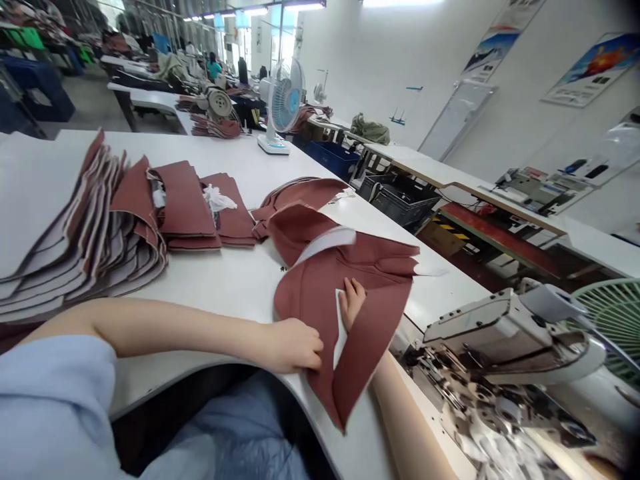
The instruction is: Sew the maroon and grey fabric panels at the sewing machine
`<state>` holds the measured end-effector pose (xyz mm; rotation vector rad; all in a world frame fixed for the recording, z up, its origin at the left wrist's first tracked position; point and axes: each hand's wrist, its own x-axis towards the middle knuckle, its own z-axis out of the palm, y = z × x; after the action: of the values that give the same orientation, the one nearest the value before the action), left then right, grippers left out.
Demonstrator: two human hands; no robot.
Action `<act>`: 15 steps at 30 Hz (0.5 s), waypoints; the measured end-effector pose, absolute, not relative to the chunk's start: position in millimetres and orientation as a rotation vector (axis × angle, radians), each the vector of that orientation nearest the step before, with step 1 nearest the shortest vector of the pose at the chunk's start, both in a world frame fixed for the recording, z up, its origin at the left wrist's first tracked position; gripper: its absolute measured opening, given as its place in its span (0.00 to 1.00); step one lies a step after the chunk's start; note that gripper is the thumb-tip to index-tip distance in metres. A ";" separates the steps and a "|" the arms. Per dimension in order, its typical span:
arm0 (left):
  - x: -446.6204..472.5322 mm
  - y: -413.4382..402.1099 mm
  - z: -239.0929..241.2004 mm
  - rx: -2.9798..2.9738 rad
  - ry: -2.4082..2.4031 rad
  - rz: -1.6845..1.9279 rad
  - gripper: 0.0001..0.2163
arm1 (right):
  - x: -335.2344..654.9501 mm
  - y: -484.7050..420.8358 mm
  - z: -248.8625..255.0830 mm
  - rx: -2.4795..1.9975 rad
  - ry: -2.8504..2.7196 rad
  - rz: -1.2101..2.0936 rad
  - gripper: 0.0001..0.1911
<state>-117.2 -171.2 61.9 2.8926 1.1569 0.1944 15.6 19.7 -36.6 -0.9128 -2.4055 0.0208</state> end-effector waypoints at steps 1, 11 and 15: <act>-124.1 -175.6 63.9 2.822 1.094 0.260 0.11 | 22.7 19.3 -40.8 -0.920 -2.394 0.047 0.28; -340.9 -182.6 62.7 1.848 2.728 -0.193 0.39 | 32.8 26.6 -51.8 -0.898 -2.315 0.001 0.21; -380.4 -170.7 23.9 1.872 2.809 -0.268 0.34 | 31.1 28.2 -57.7 -0.877 -2.296 0.010 0.20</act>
<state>-380.4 -170.7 23.9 1.8723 2.8094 -0.2682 31.1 28.2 -57.7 -0.8770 -2.2962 0.0103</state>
